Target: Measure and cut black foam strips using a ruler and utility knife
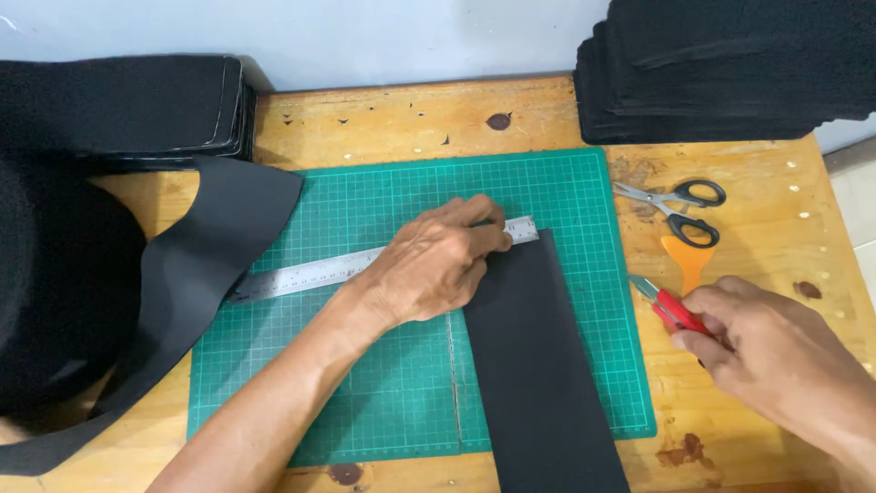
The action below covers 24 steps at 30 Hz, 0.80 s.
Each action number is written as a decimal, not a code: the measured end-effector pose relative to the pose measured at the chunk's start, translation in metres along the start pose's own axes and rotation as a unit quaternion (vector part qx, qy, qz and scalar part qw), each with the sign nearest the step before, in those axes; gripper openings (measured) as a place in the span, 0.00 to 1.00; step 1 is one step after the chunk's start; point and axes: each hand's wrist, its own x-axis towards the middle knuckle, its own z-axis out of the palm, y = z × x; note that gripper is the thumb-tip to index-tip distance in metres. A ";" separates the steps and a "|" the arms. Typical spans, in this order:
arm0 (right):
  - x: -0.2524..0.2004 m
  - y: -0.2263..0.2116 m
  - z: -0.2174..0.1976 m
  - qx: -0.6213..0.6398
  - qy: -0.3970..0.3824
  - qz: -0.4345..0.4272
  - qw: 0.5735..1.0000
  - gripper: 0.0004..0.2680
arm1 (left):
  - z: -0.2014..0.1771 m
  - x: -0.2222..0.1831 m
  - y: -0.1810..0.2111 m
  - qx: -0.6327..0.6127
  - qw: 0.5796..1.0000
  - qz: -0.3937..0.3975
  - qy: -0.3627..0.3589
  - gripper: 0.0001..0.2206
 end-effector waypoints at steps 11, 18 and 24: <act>-0.009 -0.072 -0.079 0.397 0.175 -0.072 0.898 0.05 | 0.006 -0.002 -0.007 0.010 0.999 0.038 0.029 0.14; 0.054 -0.093 -0.063 0.705 -0.002 -0.260 0.660 0.10 | 0.007 -0.002 -0.003 0.025 0.998 0.040 0.046 0.16; 0.091 -0.091 -0.056 0.769 -0.122 -0.322 0.539 0.23 | 0.006 -0.001 0.002 0.052 0.996 0.038 0.057 0.14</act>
